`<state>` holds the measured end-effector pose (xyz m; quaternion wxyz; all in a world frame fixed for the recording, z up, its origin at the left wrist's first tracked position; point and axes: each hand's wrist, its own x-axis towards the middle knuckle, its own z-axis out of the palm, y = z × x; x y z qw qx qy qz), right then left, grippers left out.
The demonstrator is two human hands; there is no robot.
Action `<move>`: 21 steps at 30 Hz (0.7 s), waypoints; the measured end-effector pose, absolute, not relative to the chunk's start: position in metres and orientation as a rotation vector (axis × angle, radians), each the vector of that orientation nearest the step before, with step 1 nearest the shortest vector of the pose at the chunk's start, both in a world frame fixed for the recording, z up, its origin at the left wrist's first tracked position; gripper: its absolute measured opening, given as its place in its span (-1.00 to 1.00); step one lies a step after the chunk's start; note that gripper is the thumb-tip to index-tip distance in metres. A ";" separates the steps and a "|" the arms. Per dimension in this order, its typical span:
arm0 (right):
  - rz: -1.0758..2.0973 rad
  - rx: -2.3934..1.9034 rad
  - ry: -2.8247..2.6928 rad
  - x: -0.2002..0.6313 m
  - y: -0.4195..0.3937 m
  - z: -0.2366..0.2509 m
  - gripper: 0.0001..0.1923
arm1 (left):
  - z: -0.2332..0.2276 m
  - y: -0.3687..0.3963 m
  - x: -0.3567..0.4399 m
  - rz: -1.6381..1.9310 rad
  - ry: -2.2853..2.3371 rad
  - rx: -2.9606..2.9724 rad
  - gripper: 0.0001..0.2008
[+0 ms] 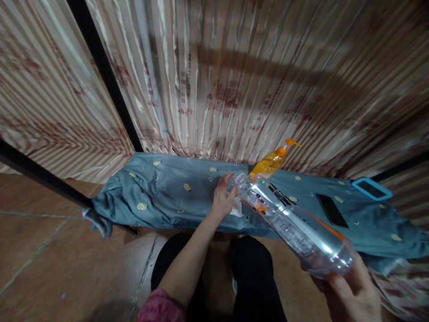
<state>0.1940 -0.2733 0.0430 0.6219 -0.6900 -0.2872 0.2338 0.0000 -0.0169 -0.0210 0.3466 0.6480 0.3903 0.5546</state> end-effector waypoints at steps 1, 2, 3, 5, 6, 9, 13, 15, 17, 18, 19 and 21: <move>0.542 -1.588 -0.657 0.195 -0.273 0.042 -0.09 | -0.021 -0.017 0.000 1.437 1.016 1.677 -0.60; 0.541 -1.589 -0.658 0.195 -0.274 0.041 -0.09 | -0.021 -0.017 0.000 1.436 1.018 1.671 -0.60; 0.535 -1.589 -0.663 0.196 -0.274 0.040 -0.10 | -0.021 -0.017 0.000 1.436 1.020 1.666 -0.60; 0.523 -1.582 -0.697 0.198 -0.275 0.039 -0.11 | -0.022 -0.016 0.001 1.436 1.025 1.661 -0.59; 0.519 -1.582 -0.717 0.198 -0.275 0.038 -0.11 | -0.022 -0.016 0.001 1.437 1.027 1.663 -0.59; 0.539 -1.563 -0.717 0.197 -0.275 0.039 -0.12 | -0.022 -0.016 0.001 1.444 1.019 1.673 -0.60; 0.541 -1.543 -0.640 0.192 -0.272 0.043 -0.07 | -0.022 -0.016 0.001 1.447 1.009 1.668 -0.59; 0.541 -1.542 -0.635 0.190 -0.271 0.045 -0.06 | -0.022 -0.016 0.001 1.446 1.005 1.667 -0.59; 0.545 -1.544 -0.629 0.189 -0.271 0.046 -0.05 | -0.022 -0.016 0.000 1.444 1.004 1.667 -0.59; 0.547 -1.547 -0.624 0.190 -0.271 0.046 -0.05 | -0.022 -0.016 0.000 1.443 1.005 1.666 -0.60; 0.551 -1.548 -0.625 0.190 -0.272 0.045 -0.05 | -0.022 -0.016 0.001 1.442 1.006 1.663 -0.60; 0.549 -1.557 -0.642 0.193 -0.273 0.043 -0.05 | -0.022 -0.016 0.001 1.442 1.008 1.654 -0.61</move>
